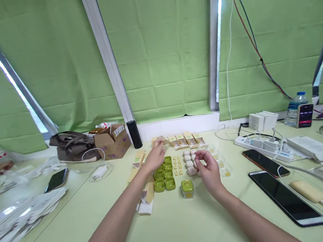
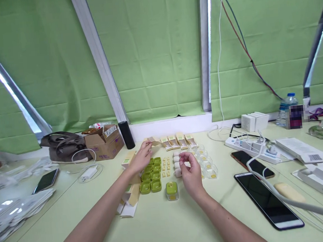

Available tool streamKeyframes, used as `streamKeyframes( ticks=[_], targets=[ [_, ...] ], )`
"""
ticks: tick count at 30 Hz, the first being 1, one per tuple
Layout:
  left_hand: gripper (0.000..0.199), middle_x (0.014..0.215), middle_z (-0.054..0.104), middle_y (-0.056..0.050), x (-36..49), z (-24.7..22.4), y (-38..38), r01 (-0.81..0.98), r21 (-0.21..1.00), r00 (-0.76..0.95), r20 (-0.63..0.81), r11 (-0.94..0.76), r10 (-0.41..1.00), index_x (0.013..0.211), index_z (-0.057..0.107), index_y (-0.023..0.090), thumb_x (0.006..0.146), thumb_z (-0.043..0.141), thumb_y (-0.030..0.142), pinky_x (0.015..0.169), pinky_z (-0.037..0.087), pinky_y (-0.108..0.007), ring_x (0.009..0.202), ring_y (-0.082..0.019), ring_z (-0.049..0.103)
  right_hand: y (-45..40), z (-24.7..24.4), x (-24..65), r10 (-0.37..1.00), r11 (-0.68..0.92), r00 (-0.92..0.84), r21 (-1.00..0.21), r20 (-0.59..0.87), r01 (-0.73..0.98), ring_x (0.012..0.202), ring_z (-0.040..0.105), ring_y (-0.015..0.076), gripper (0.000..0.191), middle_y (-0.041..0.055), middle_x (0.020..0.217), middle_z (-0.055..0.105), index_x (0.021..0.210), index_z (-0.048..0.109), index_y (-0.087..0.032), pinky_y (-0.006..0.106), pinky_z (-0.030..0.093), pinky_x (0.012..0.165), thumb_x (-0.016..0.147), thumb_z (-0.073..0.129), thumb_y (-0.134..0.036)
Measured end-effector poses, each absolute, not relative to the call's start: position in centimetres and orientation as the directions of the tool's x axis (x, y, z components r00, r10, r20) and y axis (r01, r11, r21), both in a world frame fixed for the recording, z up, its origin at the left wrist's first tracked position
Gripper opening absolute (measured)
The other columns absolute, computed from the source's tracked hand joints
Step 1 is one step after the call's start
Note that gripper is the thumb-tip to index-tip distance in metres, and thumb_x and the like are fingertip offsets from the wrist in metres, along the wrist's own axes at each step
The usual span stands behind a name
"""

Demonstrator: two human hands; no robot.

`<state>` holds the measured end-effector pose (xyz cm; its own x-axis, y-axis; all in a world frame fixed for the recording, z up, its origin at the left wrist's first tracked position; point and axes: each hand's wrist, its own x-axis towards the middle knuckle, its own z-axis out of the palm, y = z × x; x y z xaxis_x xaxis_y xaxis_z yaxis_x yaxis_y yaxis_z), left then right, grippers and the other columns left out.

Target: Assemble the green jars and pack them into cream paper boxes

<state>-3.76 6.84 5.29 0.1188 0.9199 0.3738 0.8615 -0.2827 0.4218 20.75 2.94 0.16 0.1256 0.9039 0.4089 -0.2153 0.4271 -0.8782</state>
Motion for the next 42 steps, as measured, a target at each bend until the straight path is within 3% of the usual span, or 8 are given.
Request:
streamKeyframes(
  ticks=[6, 11, 14, 22, 26, 30, 35, 42],
  targets=[
    [0.051, 0.159, 0.042, -0.017, -0.1, 5.2, -0.2, 0.881, 0.189, 0.242, 0.606, -0.433, 0.757, 0.155, 0.039, 0.019, 0.105, 0.038, 0.023, 0.111, 0.053, -0.051, 0.138, -0.033, 0.055, 3.4, 0.4, 20.5, 0.936, 0.337, 0.016, -0.887, 0.350, -0.315, 0.086, 0.065, 0.0225, 0.036, 0.0061, 0.097, 0.068, 0.107, 0.069, -0.023, 0.031, 0.059, 0.059, 0.081, 0.078, -0.047],
    [0.050, 0.151, 0.053, -0.021, 1.1, 3.8, -3.5, 0.839, -0.042, 0.429, 0.665, -0.543, 0.612, 0.152, 0.042, 0.017, 0.102, 0.041, 0.016, 0.104, 0.057, -0.050, 0.135, -0.035, 0.058, 3.9, 0.9, 20.4, 0.945, 0.185, -0.154, -0.859, 0.289, -0.478, 0.104, 0.073, 0.0265, 0.058, 0.0106, 0.116, 0.074, 0.122, 0.064, -0.024, 0.043, 0.064, 0.087, 0.079, 0.083, -0.060],
    [0.048, 0.142, 0.061, -0.020, 0.9, 3.1, -3.9, 0.784, -0.136, 0.531, 0.654, -0.606, 0.539, 0.147, 0.048, 0.016, 0.100, 0.044, 0.013, 0.106, 0.057, -0.053, 0.131, -0.035, 0.062, 4.0, 1.3, 20.4, 0.939, 0.120, -0.197, -0.807, 0.281, -0.579, 0.104, 0.075, 0.0258, 0.070, 0.0099, 0.118, 0.075, 0.130, 0.057, -0.027, 0.044, 0.063, 0.092, 0.078, 0.082, -0.066],
    [0.046, 0.130, 0.071, -0.019, 0.7, 2.8, -4.0, 0.639, -0.180, 0.663, 0.623, -0.748, 0.416, 0.140, 0.057, 0.013, 0.095, 0.048, 0.008, 0.115, 0.052, -0.056, 0.120, -0.030, 0.070, 3.4, 1.7, 20.6, 0.965, 0.091, -0.137, -0.777, 0.223, -0.623, 0.088, 0.075, 0.0221, 0.056, 0.0050, 0.106, 0.078, 0.123, 0.059, -0.029, 0.038, 0.062, 0.080, 0.080, 0.085, -0.052],
    [0.043, 0.128, 0.073, -0.016, 0.5, 2.2, -4.1, 0.599, -0.061, 0.588, 0.710, -0.799, 0.387, 0.135, 0.062, 0.020, 0.095, 0.050, 0.010, 0.110, 0.054, -0.056, 0.117, -0.028, 0.071, 3.1, 2.0, 20.7, 0.962, 0.134, -0.116, -0.797, 0.247, -0.588, 0.094, 0.075, 0.0242, 0.058, 0.0070, 0.110, 0.079, 0.123, 0.061, -0.028, 0.039, 0.062, 0.083, 0.077, 0.087, -0.053],
    [0.031, 0.127, 0.073, -0.013, 0.6, 2.3, -3.7, 0.676, 0.202, 0.265, 0.831, -0.709, 0.490, 0.128, 0.066, 0.026, 0.100, 0.054, 0.021, 0.103, 0.055, -0.054, 0.118, -0.030, 0.069, 2.5, 2.5, 20.6, 0.923, 0.279, -0.096, -0.820, 0.373, -0.500, 0.110, 0.073, 0.0280, 0.062, 0.0097, 0.126, 0.075, 0.131, 0.061, -0.029, 0.046, 0.060, 0.098, 0.080, 0.083, -0.057],
    [0.053, 0.135, 0.067, -0.013, 1.2, 4.5, -2.4, 0.673, 0.515, 0.055, 0.680, -0.531, 0.731, 0.146, 0.054, 0.027, 0.096, 0.067, 0.041, 0.110, 0.051, -0.051, 0.128, -0.031, 0.062, 1.7, 2.9, 20.4, 0.875, 0.362, -0.144, -0.822, 0.463, -0.440, 0.120, 0.070, 0.0303, 0.055, 0.0102, 0.131, 0.072, 0.132, 0.064, -0.030, 0.049, 0.058, 0.104, 0.085, 0.080, -0.055],
    [0.059, 0.134, 0.064, -0.015, 1.3, 4.3, -0.7, 0.473, 0.704, 0.081, 0.564, -0.530, 0.822, 0.144, 0.059, 0.023, 0.093, 0.069, 0.052, 0.115, 0.047, -0.052, 0.132, -0.032, 0.059, 1.5, 2.3, 20.7, 0.848, 0.335, -0.262, -0.849, 0.461, -0.410, 0.115, 0.072, 0.0292, 0.051, 0.0090, 0.123, 0.073, 0.135, 0.063, -0.031, 0.049, 0.058, 0.102, 0.090, 0.078, -0.048]
  ],
)
